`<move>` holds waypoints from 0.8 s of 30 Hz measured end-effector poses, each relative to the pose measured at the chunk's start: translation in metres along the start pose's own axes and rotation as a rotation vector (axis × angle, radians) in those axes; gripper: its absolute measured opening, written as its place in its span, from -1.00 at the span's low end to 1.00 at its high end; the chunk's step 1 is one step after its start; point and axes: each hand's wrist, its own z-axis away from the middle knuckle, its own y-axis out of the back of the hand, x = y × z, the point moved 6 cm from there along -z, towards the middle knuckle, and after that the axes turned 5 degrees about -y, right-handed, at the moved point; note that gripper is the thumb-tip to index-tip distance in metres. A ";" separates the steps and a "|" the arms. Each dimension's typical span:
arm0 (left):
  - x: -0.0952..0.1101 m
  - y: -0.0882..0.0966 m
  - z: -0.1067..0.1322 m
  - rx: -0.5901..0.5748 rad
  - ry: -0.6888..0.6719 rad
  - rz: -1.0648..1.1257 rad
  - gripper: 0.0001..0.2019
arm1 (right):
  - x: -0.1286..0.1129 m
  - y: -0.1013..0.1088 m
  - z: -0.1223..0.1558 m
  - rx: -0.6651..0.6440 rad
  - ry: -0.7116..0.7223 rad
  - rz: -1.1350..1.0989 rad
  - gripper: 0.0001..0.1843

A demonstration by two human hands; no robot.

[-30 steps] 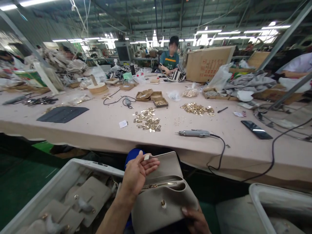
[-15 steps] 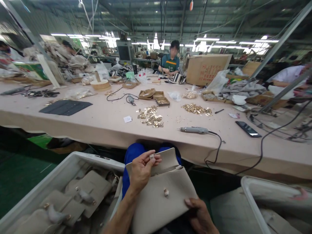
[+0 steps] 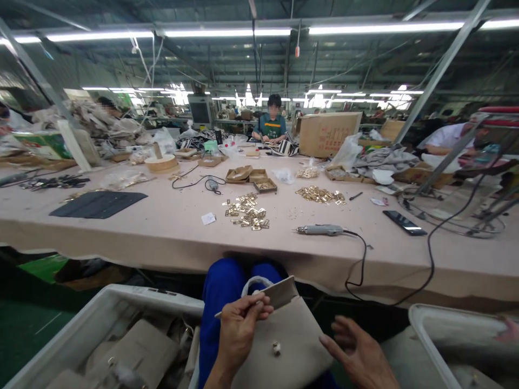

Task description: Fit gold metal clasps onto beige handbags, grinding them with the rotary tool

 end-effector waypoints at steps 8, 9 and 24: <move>-0.002 0.014 -0.027 -0.103 -0.011 -0.209 -0.79 | -0.058 -0.088 -0.031 -0.179 0.155 0.278 -0.19; 0.004 0.023 -0.029 -0.101 -0.059 -0.303 -0.80 | -0.057 -0.094 -0.034 -0.157 0.139 0.292 -0.24; -0.024 0.121 -0.088 0.372 0.267 -0.304 -0.44 | -0.083 -0.147 -0.048 -0.336 0.228 0.207 -0.47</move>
